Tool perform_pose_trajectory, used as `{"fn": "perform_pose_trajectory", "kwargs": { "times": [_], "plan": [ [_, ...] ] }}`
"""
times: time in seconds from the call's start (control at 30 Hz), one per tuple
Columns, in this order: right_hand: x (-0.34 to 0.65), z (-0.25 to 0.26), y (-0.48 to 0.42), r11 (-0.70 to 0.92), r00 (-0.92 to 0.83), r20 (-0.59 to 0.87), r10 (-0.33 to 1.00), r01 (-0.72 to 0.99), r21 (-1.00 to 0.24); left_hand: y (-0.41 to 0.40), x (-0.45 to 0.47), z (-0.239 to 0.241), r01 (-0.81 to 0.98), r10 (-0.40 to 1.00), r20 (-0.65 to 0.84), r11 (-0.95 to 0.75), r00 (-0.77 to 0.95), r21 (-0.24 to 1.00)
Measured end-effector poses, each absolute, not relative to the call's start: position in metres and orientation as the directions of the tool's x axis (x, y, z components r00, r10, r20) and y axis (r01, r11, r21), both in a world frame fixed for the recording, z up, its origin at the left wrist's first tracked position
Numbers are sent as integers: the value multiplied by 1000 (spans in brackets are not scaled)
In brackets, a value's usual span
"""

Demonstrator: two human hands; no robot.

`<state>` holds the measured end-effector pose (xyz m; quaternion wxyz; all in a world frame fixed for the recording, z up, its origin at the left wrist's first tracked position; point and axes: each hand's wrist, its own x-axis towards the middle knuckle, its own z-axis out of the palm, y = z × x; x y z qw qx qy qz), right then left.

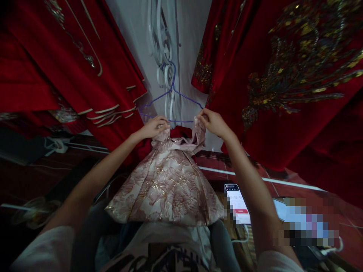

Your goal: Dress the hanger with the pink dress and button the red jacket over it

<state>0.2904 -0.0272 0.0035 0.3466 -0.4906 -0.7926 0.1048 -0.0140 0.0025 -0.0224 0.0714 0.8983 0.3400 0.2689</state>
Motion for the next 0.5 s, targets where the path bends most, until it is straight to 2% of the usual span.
{"fn": "perform_pose_trajectory", "kwargs": {
  "times": [0.07,0.17,0.37,0.5],
  "plan": [
    [291,12,-16,498,-219,544,810,746,-441,10,7,-28,534,578,471,-811,666,239],
    [314,9,2,450,-165,602,781,817,-360,13,21,-40,522,567,394,-823,723,226],
    [393,-9,7,367,-253,399,881,898,-243,6,14,-48,527,587,372,-809,719,259],
    [415,-10,0,365,-276,377,884,912,-187,8,8,-47,506,588,371,-808,718,302]
  ]
}}
